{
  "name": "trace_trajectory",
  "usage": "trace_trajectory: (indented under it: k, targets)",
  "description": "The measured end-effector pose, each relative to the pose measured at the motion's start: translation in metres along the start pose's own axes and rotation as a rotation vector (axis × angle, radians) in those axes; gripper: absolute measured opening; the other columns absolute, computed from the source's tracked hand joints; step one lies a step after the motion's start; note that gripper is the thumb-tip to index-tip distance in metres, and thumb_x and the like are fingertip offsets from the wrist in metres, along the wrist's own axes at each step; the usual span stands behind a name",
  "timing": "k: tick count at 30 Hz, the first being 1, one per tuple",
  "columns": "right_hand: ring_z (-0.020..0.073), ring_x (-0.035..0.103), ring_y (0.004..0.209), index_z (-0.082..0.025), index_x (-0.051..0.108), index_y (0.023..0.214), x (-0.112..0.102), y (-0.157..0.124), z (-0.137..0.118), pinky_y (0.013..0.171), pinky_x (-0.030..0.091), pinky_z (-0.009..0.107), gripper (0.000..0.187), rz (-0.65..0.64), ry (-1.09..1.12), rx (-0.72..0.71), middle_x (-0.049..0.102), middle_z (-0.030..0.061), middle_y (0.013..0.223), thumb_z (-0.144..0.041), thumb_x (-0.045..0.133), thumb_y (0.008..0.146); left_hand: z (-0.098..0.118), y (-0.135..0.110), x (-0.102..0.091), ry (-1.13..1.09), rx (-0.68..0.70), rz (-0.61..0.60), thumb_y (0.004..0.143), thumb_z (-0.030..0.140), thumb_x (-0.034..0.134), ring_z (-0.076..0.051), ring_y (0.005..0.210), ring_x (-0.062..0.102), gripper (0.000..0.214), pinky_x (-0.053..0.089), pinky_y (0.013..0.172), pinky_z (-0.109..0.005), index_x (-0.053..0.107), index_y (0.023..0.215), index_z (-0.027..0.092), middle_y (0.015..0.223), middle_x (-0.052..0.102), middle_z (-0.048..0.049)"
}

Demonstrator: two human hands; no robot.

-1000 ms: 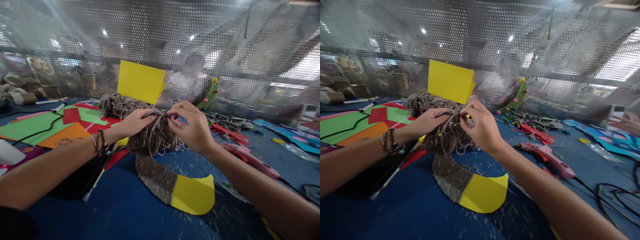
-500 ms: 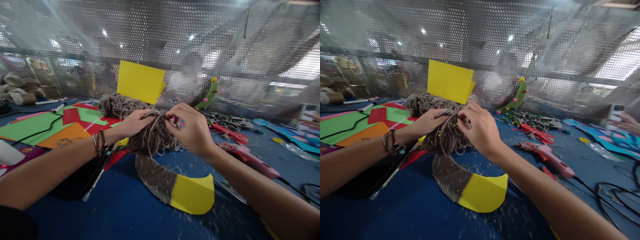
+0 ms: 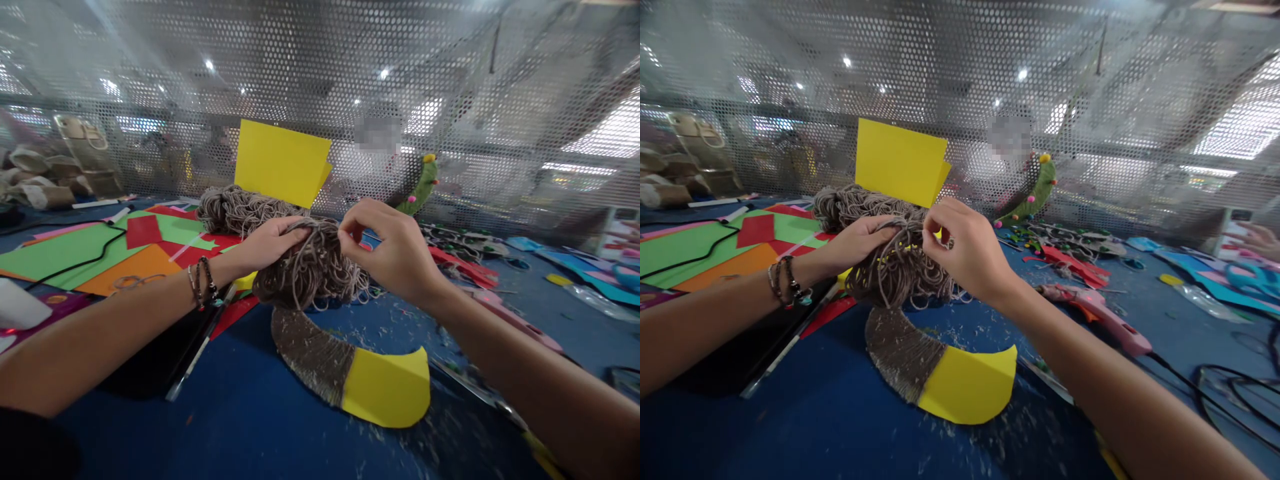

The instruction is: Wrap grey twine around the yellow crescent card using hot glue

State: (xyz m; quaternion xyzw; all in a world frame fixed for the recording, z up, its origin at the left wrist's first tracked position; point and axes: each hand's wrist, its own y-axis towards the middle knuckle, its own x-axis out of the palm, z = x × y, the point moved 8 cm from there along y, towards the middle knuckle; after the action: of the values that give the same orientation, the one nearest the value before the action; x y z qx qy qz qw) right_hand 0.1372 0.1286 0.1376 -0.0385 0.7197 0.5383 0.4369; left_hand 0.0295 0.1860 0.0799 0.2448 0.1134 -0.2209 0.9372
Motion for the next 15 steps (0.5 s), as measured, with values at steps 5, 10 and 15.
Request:
trace_trajectory:
  k: [5, 10, 15]
  targets:
    - [0.0095, 0.046, 0.061, -0.021, 0.042, 0.064, -0.001, 0.001, 0.004, 0.059, 0.04, 0.026, 0.018, -0.007, 0.121, 0.001, 0.049, -0.0015, 0.065, -0.007, 0.047, 0.073, -0.004, 0.0, -0.004, 0.023, -0.012, 0.033, 0.087, 0.023, 0.045, -0.011, 0.075, 0.057, 0.02, 0.044, 0.066, -0.02, 0.062, 0.093, 0.015, 0.078, 0.063, -0.0009]
    - [0.0115, 0.046, 0.065, -0.022, 0.042, 0.062, -0.005, 0.003, 0.008, 0.061, 0.041, 0.029, 0.017, -0.039, 0.218, 0.018, 0.048, -0.0005, 0.067, -0.009, 0.048, 0.07, -0.009, 0.001, -0.009, 0.049, -0.035, 0.077, 0.087, 0.026, 0.045, -0.012, 0.076, 0.057, 0.024, 0.044, 0.065, -0.021, 0.062, 0.099, 0.015, 0.081, 0.065, -0.0023]
    - [0.0106, 0.043, 0.063, -0.021, 0.046, 0.066, -0.003, 0.003, 0.017, 0.058, 0.039, 0.028, 0.01, -0.067, 0.495, 0.096, 0.046, -0.0003, 0.068, -0.015, 0.047, 0.073, -0.009, 0.0, -0.01, 0.061, -0.045, 0.088, 0.086, 0.028, 0.044, -0.012, 0.07, 0.056, 0.025, 0.043, 0.064, -0.021, 0.063, 0.098, 0.015, 0.073, 0.064, -0.0009]
